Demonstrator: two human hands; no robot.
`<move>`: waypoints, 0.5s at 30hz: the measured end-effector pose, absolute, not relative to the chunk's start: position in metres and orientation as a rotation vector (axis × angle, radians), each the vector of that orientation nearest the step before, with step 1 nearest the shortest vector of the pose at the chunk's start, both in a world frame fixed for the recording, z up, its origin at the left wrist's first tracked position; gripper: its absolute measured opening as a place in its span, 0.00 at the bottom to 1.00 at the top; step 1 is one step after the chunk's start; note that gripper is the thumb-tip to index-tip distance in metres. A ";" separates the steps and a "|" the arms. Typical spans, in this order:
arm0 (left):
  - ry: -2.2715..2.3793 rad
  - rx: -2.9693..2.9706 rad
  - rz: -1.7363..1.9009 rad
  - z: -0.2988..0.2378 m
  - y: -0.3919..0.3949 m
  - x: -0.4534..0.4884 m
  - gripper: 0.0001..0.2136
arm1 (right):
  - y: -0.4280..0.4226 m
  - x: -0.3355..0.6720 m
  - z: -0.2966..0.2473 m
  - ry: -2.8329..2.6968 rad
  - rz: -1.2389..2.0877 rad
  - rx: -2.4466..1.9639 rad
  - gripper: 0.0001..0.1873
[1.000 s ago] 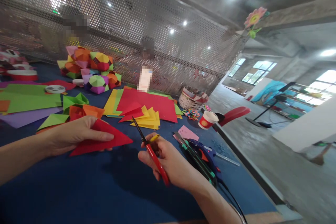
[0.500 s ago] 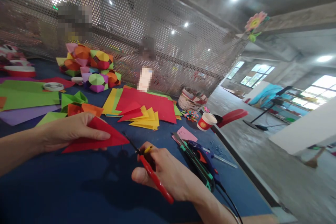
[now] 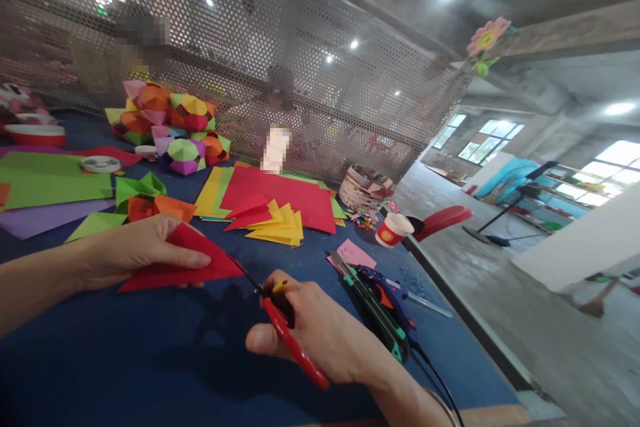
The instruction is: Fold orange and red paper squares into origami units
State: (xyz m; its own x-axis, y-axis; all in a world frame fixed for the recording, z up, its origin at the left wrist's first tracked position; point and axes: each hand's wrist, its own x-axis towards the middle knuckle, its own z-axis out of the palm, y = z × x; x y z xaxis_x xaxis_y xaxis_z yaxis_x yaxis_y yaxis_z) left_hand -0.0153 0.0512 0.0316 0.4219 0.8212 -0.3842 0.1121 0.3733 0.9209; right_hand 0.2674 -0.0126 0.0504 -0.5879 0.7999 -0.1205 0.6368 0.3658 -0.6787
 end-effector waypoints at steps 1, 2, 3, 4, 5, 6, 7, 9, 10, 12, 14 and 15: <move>1.053 1.117 0.575 0.031 0.052 -0.016 0.18 | -0.012 0.267 0.050 -2.401 1.046 -1.291 0.31; 1.052 1.119 0.568 0.030 0.052 -0.016 0.19 | -0.011 0.267 0.050 -2.407 1.057 -1.295 0.31; 1.054 1.119 0.562 0.030 0.052 -0.016 0.19 | -0.011 0.267 0.050 -2.411 1.067 -1.300 0.30; 1.058 1.118 0.559 0.030 0.053 -0.016 0.19 | -0.011 0.267 0.050 -2.413 1.075 -1.304 0.30; 1.064 1.121 0.559 0.030 0.053 -0.015 0.20 | -0.010 0.267 0.050 -2.412 1.079 -1.313 0.30; 1.068 1.125 0.556 0.030 0.054 -0.015 0.20 | -0.010 0.266 0.051 -2.409 1.084 -1.323 0.30; 1.073 1.128 0.552 0.031 0.054 -0.015 0.20 | -0.010 0.266 0.052 -2.404 1.091 -1.336 0.30; 1.082 1.136 0.547 0.032 0.054 -0.014 0.20 | -0.011 0.266 0.053 -2.389 1.109 -1.361 0.29; 1.085 1.137 0.544 0.032 0.054 -0.014 0.20 | -0.011 0.265 0.053 -2.379 1.118 -1.372 0.28; 1.093 1.133 0.541 0.033 0.053 -0.014 0.20 | -0.011 0.265 0.052 -2.362 1.129 -1.395 0.27; 1.100 1.131 0.540 0.032 0.053 -0.014 0.21 | -0.012 0.264 0.051 -2.348 1.125 -1.417 0.26; 1.103 1.130 0.540 0.032 0.053 -0.015 0.21 | -0.012 0.264 0.051 -2.341 1.120 -1.432 0.26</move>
